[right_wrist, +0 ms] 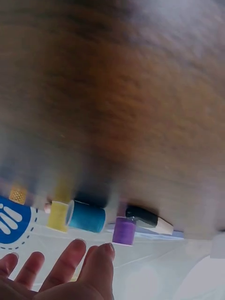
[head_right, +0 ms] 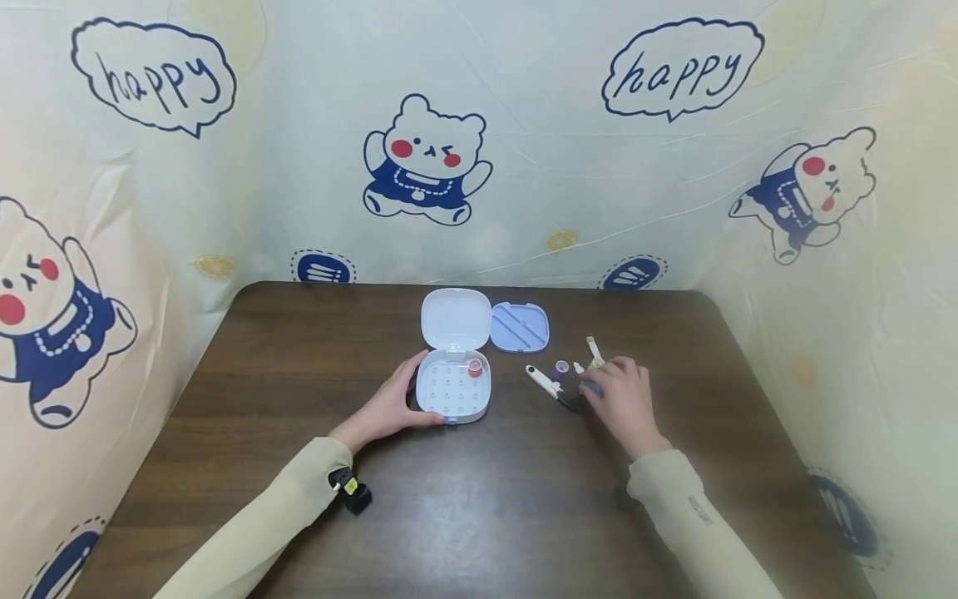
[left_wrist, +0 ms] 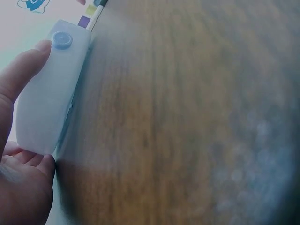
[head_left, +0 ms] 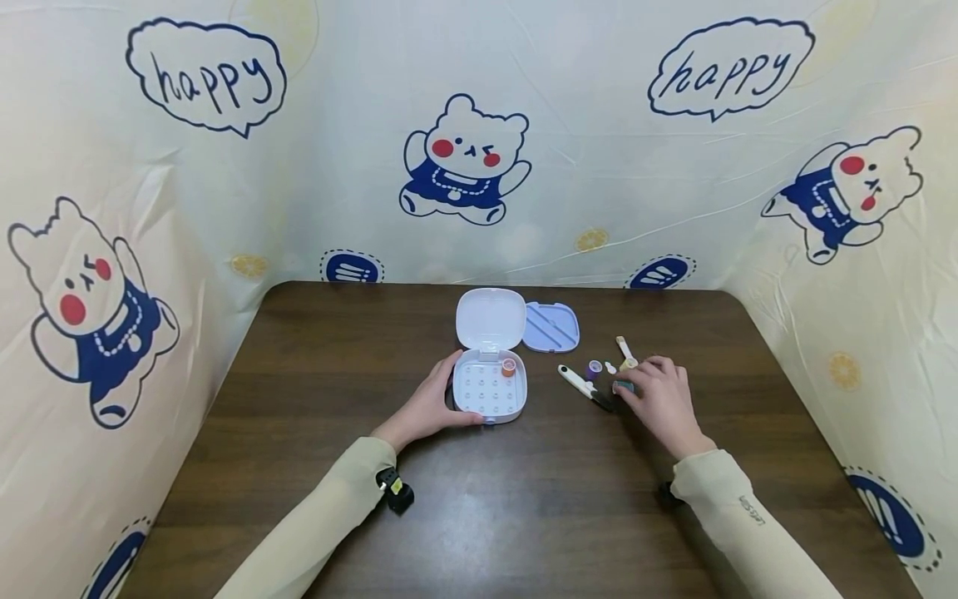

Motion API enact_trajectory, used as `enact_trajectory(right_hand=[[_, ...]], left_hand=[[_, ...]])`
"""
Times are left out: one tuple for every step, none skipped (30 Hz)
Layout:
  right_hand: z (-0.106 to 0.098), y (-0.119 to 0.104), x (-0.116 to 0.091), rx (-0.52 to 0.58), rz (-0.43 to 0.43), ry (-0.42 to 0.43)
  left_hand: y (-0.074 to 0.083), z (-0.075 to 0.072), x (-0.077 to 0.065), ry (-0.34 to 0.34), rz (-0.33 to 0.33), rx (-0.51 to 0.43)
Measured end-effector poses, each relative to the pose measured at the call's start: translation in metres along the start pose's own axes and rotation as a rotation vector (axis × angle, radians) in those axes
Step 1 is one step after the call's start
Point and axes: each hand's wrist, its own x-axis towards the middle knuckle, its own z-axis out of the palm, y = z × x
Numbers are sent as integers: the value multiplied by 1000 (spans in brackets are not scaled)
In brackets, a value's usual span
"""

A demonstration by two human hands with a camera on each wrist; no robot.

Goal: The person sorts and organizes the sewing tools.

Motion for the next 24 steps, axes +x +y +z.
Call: enact_trajectory(right_hand=[[0, 1, -1, -10, -13, 0], [0, 2, -1, -21, -25, -2], [0, 3, -2, -30, -37, -5], [0, 3, -2, -41, -50, -9], [0, 4, -2, -54, -62, -15], [0, 4, -2, -65, -71, -23], [0, 4, -2, -77, -78, -32], [0, 4, -2, -89, -84, -41], [0, 4, -2, -100, -89, -48], [0, 4, -2, -110, -93, -53], [0, 4, -2, -116, -96, -56], [1, 4, -2, -119, -99, -57], [1, 4, -2, -123, -103, -55], [1, 4, -2, -126, -106, -52], [2, 4, -2, -127, -109, -49], [2, 4, -2, -129, -113, -46], [2, 4, -2, -133, -117, -44], [2, 3, -2, -135, -119, -42], [3, 3, -2, -139, -121, -42], [3, 3, -2, -144, -122, -44], [3, 3, -2, -148, -122, -47], [3, 3, -2, -153, -121, -51], [3, 3, -1, -159, -119, -56], [4, 3, -1, -164, -117, -62]], left_hand=[[0, 0, 0, 0, -1, 0], [0, 0, 0, -1, -2, -1], [0, 0, 0, -1, -2, -1], [0, 0, 0, -1, -3, -2], [0, 0, 0, -1, -4, -3], [0, 0, 0, -1, -4, -3], [1, 0, 0, -1, -5, -3], [1, 0, 0, -1, -4, -3], [0, 0, 0, 0, -3, -4], [0, 0, 0, 1, -3, -5], [0, 0, 0, 1, -2, -4], [0, 0, 0, 1, -2, -5], [1, 0, 0, 2, -1, -5], [1, 0, 0, 2, -1, -6], [1, 0, 0, 1, 0, -6], [1, 0, 0, 2, -1, -5], [1, 0, 0, 2, -1, -4], [1, 0, 0, 2, -2, -4], [1, 0, 0, 1, -3, -4], [1, 0, 0, 1, -4, -4], [1, 0, 0, 1, -4, -4], [1, 0, 0, 1, -5, -4], [1, 0, 0, 1, -5, -5], [1, 0, 0, 2, -6, -6]])
